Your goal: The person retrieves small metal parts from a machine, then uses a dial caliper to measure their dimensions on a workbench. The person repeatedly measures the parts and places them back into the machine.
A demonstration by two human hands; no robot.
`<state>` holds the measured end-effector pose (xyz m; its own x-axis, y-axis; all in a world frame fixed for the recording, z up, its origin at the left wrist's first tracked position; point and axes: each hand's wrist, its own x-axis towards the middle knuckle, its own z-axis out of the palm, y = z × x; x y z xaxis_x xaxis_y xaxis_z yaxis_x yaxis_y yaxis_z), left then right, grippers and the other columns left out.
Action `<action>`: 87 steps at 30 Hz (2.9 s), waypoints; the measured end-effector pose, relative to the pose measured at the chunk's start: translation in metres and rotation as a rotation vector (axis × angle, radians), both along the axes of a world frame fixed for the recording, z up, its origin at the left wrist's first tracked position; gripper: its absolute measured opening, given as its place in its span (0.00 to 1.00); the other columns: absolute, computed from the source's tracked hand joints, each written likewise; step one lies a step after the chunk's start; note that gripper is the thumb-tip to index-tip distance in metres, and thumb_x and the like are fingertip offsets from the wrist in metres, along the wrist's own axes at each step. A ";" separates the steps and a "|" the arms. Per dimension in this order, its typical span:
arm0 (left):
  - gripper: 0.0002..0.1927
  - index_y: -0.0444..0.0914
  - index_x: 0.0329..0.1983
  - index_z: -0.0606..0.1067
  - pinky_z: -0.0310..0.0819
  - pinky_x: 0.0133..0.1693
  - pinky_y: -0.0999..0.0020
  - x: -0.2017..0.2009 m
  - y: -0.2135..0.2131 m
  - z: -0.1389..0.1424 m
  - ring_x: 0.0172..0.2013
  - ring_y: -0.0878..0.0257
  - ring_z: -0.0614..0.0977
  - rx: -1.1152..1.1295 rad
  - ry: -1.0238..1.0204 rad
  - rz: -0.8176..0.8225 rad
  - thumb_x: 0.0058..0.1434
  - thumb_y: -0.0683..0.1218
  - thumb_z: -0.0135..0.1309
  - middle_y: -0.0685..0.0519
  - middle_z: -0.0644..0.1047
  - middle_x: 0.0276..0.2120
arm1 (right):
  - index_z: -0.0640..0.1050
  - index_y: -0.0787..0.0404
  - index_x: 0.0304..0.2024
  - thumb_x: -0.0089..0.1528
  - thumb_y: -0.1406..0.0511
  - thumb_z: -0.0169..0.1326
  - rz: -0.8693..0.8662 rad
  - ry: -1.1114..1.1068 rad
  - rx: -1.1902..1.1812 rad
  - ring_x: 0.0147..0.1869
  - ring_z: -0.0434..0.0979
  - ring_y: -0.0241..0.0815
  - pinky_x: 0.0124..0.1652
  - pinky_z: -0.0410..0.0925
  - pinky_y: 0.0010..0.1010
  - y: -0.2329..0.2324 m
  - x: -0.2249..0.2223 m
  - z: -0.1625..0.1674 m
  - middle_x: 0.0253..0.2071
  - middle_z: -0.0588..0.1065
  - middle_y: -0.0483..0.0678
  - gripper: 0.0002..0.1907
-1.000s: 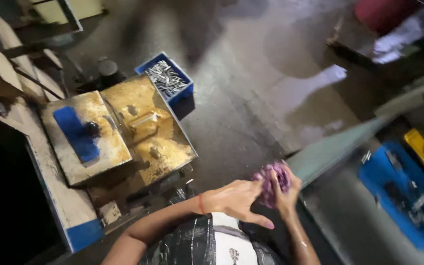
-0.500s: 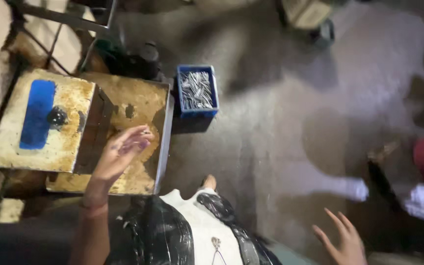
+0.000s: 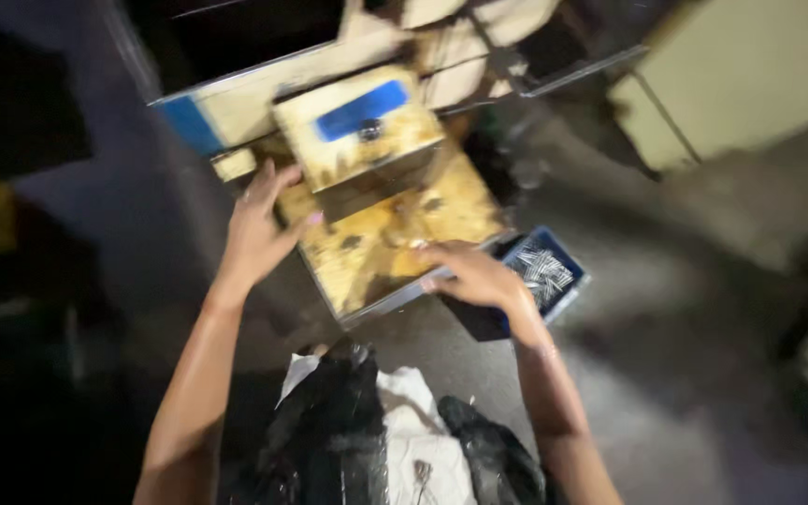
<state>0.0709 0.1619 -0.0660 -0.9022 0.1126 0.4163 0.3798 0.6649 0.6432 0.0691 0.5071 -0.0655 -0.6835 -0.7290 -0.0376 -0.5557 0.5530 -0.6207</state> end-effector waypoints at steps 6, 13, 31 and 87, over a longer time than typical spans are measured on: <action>0.56 0.29 0.76 0.55 0.36 0.73 0.48 -0.031 -0.046 0.046 0.76 0.45 0.47 -0.374 0.065 0.306 0.50 0.54 0.70 0.40 0.57 0.75 | 0.68 0.56 0.68 0.67 0.59 0.60 0.136 0.305 0.035 0.75 0.62 0.55 0.71 0.55 0.46 -0.175 -0.099 0.060 0.72 0.65 0.53 0.29; 0.63 0.25 0.73 0.54 0.43 0.72 0.50 -0.095 -0.078 0.098 0.73 0.44 0.54 -0.662 0.089 0.285 0.44 0.60 0.72 0.36 0.59 0.72 | 0.63 0.63 0.66 0.40 0.63 0.71 -0.038 0.717 0.028 0.72 0.56 0.62 0.65 0.50 0.52 -0.278 -0.155 0.106 0.67 0.63 0.61 0.53; 0.32 0.37 0.51 0.73 0.62 0.60 0.48 -0.109 -0.089 0.064 0.50 0.48 0.75 -0.452 0.213 0.437 0.44 0.51 0.69 0.45 0.76 0.46 | 0.75 0.55 0.45 0.44 0.67 0.67 -0.235 0.855 -0.121 0.54 0.69 0.53 0.61 0.58 0.46 -0.307 -0.173 0.065 0.42 0.71 0.50 0.27; 0.24 0.43 0.46 0.76 0.66 0.51 0.59 -0.094 -0.065 0.098 0.44 0.53 0.76 -0.615 0.334 0.564 0.41 0.48 0.53 0.52 0.76 0.37 | 0.70 0.56 0.55 0.49 0.63 0.69 -0.215 0.611 0.146 0.65 0.64 0.53 0.71 0.45 0.48 -0.296 -0.169 0.081 0.52 0.69 0.53 0.34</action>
<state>-0.0234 0.0972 0.0322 -0.7338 -0.0208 0.6790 -0.0041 0.9996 0.0262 -0.1004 0.2109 0.0157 -0.7428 -0.5906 0.3154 -0.6518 0.7455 -0.1390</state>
